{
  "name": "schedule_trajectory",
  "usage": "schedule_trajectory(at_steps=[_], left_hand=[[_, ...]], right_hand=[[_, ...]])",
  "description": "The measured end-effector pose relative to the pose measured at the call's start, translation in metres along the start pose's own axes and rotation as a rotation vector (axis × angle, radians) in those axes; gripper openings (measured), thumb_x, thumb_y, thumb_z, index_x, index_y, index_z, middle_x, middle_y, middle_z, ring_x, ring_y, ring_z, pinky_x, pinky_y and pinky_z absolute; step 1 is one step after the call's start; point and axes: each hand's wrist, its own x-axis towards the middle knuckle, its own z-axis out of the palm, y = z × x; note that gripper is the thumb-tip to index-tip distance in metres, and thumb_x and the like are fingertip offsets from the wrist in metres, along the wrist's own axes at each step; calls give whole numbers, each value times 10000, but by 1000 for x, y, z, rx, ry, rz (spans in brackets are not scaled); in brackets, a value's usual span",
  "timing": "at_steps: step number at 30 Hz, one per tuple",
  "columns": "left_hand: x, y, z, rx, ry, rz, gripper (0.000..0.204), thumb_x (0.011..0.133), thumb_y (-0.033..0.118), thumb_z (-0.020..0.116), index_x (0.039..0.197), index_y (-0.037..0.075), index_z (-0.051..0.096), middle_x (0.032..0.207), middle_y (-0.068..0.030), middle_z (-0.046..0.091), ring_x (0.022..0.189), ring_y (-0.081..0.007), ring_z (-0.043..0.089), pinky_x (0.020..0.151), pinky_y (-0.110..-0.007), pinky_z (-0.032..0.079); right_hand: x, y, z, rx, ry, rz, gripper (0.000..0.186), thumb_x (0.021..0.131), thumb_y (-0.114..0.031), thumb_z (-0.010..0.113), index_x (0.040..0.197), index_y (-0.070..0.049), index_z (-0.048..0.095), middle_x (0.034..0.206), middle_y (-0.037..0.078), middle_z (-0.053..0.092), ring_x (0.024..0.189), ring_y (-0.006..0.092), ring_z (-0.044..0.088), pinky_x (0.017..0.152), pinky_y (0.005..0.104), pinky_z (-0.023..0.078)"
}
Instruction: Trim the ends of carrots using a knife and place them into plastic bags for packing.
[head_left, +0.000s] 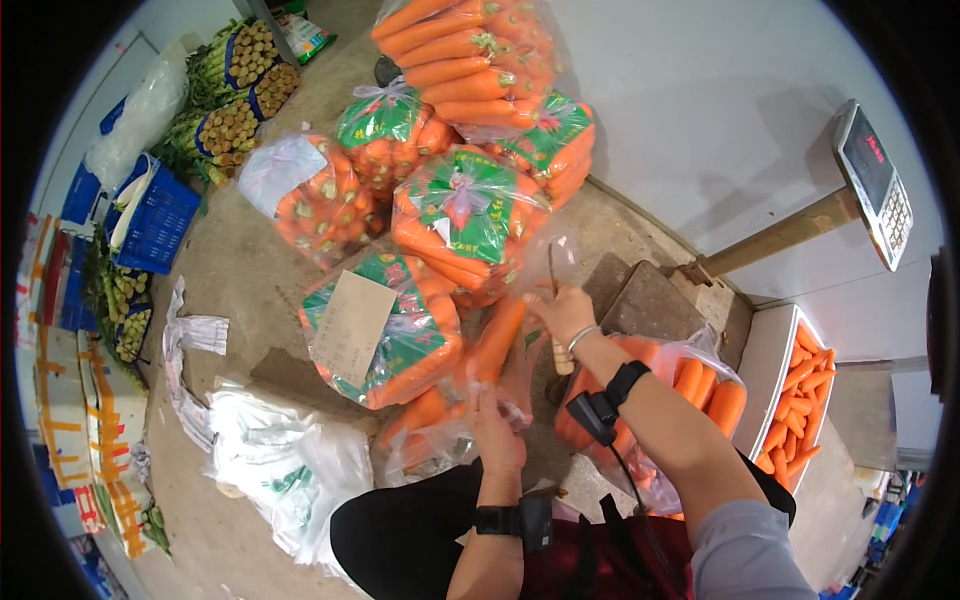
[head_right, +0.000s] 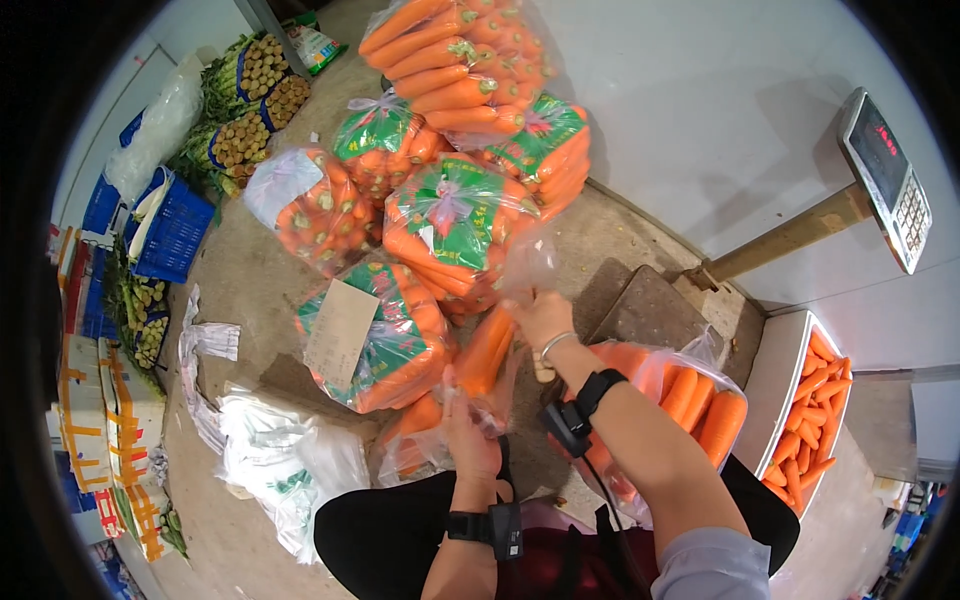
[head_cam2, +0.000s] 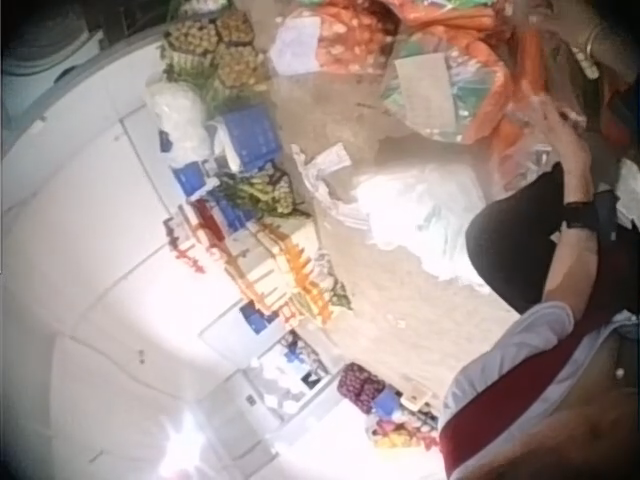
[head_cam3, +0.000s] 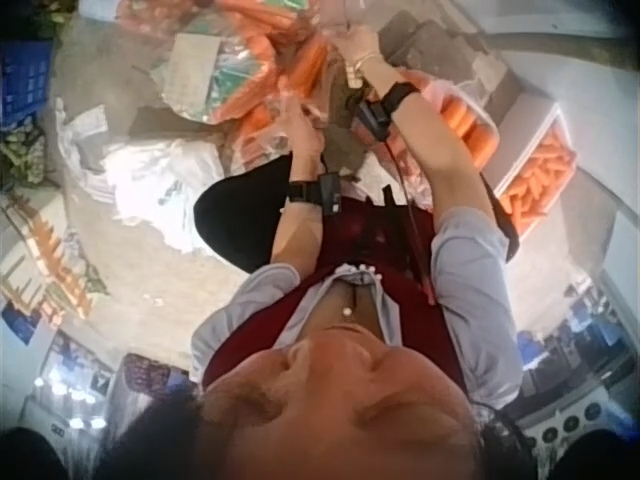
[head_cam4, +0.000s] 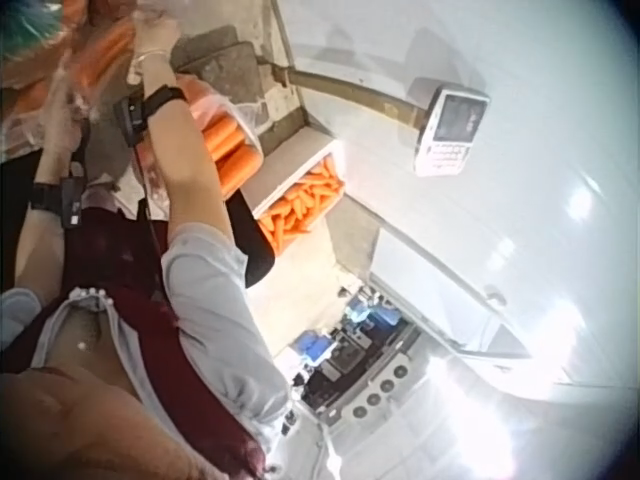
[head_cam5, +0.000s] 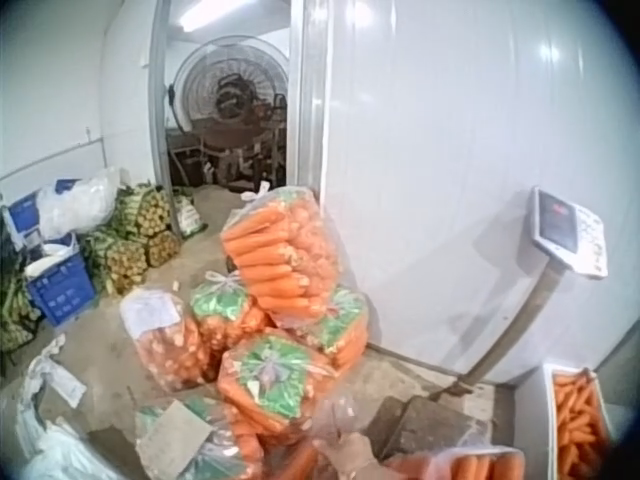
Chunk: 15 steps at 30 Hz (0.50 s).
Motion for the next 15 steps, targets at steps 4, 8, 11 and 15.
schedule_trajectory(at_steps=[4,8,11,15], left_hand=[[13,-4,-11,43,126,36,579,893,169,473,1416,182,225,628,-9,461,444,-89,420,387,-231,352],[13,-9,-15,101,182,50,611,879,140,484,1421,172,205,638,-15,476,453,-89,433,395,-221,343],[13,-18,-19,184,160,39,532,870,137,501,1366,138,309,632,-16,472,455,-92,443,403,-214,339],[24,-32,-35,219,244,44,358,852,101,530,1195,84,430,637,-6,468,479,-87,444,426,-212,349]], right_hand=[[22,-4,-26,-39,97,-98,328,814,-194,607,1064,16,581,673,119,637,574,148,638,493,279,502],[-11,-49,-64,296,57,-5,343,849,-156,552,1149,10,535,875,104,629,597,144,628,461,256,468],[-47,-67,-111,410,34,21,353,847,-142,550,1169,-2,519,923,99,616,570,130,594,438,233,438],[-102,-64,-176,609,43,77,310,848,-158,549,1117,-6,522,892,111,612,490,95,498,417,212,407]])
